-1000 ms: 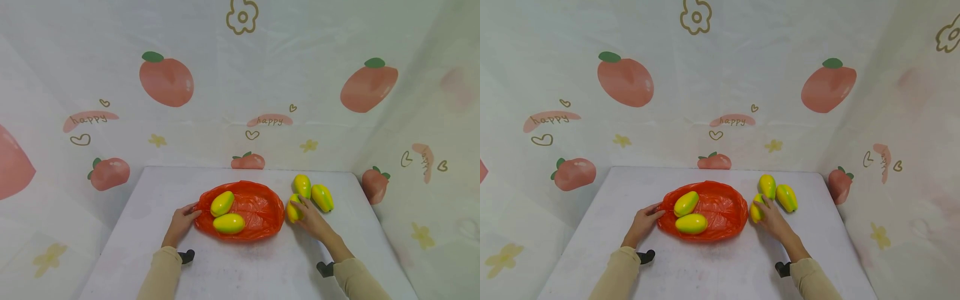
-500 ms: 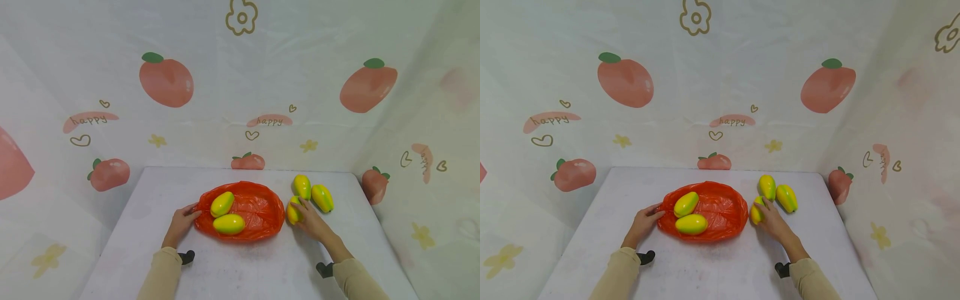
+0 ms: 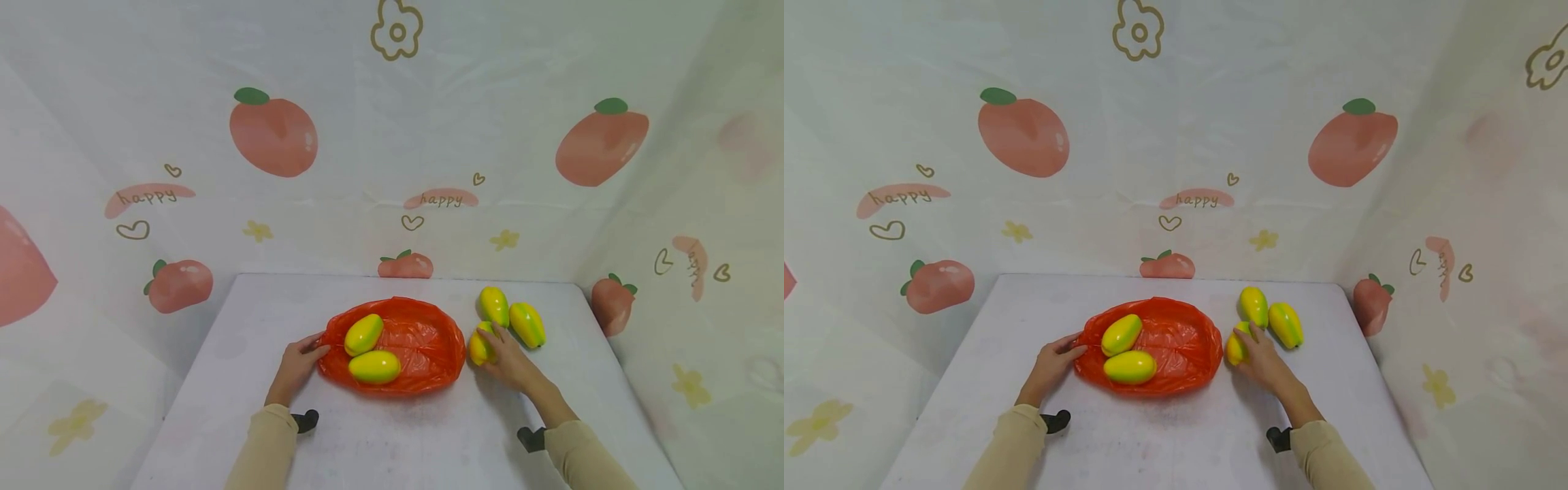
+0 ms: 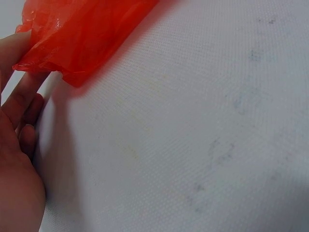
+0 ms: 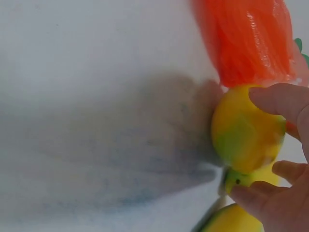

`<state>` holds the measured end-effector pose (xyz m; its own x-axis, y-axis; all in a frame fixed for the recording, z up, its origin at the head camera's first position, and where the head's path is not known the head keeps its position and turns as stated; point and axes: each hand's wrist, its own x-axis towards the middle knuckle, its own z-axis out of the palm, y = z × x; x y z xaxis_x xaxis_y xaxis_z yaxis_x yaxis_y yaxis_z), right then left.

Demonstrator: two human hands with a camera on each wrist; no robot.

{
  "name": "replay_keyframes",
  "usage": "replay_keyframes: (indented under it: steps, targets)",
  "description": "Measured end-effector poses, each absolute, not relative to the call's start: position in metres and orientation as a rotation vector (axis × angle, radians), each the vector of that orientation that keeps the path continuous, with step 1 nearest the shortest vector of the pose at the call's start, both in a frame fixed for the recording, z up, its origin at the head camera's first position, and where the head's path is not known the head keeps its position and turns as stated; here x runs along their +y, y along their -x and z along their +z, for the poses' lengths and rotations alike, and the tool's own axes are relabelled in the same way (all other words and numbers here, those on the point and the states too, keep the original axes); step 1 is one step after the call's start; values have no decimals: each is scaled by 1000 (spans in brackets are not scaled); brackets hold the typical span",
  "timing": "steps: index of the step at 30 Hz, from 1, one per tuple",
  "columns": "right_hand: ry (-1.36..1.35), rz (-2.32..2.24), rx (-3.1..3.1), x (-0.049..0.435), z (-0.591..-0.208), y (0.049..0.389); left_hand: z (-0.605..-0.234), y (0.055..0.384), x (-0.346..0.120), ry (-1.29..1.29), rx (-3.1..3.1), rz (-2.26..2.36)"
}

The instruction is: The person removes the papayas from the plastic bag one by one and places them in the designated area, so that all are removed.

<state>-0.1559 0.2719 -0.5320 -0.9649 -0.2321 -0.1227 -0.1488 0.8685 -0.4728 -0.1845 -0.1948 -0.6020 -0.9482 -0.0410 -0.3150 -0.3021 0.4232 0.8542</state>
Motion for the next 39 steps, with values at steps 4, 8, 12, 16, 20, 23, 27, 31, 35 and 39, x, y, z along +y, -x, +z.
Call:
replay_keyframes:
  steps: [4, 8, 12, 16, 20, 23, 27, 31, 35, 39]
  targets:
    - [288, -677, 2880, 273, -527, 157, -602, 184, -195, 300, 2437, 1541]
    - [234, -656, 2867, 272, -522, 159, -602, 182, -195, 284, 2450, 1529]
    - [174, -624, 2846, 270, -517, 158, -601, 179, -195, 286, 2450, 1514]
    - [191, -568, 2882, 266, -510, 158, -601, 178, -195, 280, 2450, 1530]
    - [244, -499, 2935, 261, -503, 160, -600, 179, -194, 280, 2447, 1540]
    - [289, -442, 2976, 257, -500, 160, -599, 179, -193, 276, 2450, 1534]
    - [340, -371, 3019, 252, -496, 160, -599, 180, -193, 274, 2453, 1529]
    - [391, -313, 3037, 248, -493, 161, -599, 180, -192, 276, 2447, 1536]
    - [456, -272, 3039, 243, -492, 163, -598, 180, -192, 286, 2442, 1543]
    - [524, -272, 3024, 238, -491, 166, -598, 181, -192, 279, 2441, 1548]
